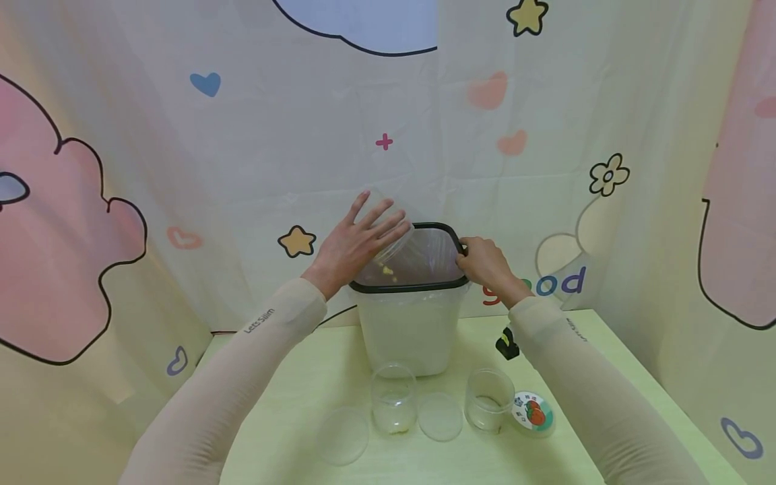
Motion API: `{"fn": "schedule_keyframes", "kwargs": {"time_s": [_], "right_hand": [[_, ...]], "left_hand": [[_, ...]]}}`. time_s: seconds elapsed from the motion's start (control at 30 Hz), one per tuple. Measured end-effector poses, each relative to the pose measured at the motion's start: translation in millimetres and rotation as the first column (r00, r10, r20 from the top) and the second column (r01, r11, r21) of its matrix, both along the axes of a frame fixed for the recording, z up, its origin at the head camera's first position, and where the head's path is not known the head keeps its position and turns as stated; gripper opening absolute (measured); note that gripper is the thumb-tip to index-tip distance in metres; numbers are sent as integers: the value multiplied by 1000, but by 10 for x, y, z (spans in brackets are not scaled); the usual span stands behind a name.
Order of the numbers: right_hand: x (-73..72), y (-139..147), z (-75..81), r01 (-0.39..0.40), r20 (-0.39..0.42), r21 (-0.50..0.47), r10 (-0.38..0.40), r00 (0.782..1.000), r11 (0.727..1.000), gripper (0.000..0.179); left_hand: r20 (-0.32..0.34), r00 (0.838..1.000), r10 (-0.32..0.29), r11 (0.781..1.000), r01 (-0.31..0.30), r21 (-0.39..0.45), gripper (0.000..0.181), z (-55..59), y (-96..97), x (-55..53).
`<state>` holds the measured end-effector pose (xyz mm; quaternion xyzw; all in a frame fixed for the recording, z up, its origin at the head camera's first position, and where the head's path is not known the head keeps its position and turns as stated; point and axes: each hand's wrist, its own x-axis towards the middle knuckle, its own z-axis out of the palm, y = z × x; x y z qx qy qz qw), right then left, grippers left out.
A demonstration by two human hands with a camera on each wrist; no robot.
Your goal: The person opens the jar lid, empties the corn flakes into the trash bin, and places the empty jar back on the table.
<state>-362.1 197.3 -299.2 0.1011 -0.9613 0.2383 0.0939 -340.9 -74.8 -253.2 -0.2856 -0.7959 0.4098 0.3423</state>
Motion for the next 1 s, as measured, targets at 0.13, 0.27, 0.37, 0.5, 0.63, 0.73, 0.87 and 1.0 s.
{"fn": "schedule_keyframes", "kwargs": {"time_s": [0.13,0.27,0.37,0.5,0.63,0.73,0.87,1.0], "right_hand": [[-8,7,-3,0,-4,3,0,1000,1000,46],[-9,8,-6,-2,-9,1,2,1000,1000,46],[-6,5,-8,-2,-12,-3,2,1000,1000,46],[7,2,-5,-1,-7,-3,1,1000,1000,47],[8,-1,-1,-1,-6,-2,1,1000,1000,46],[2,-2,-3,2,-7,-3,-2,1000,1000,46],[5,-9,-3,14,-7,-5,-14,1000,1000,48],[4,-11,0,21,-4,-3,-21,1000,1000,49]], "left_hand": [[1,1000,1,1000,-1,-11,112,14,0,1],[8,1000,2,999,-2,-34,113,30,4,4],[15,1000,4,998,-3,-57,113,41,12,10],[7,1000,11,996,-10,-89,114,53,23,14],[-10,1000,9,993,-10,-119,115,59,34,5],[-16,1000,8,990,-10,-139,116,63,40,2],[-11,1000,10,988,-11,-152,115,63,45,2],[-21,1000,-2,986,-2,-167,114,63,50,-4]]}}
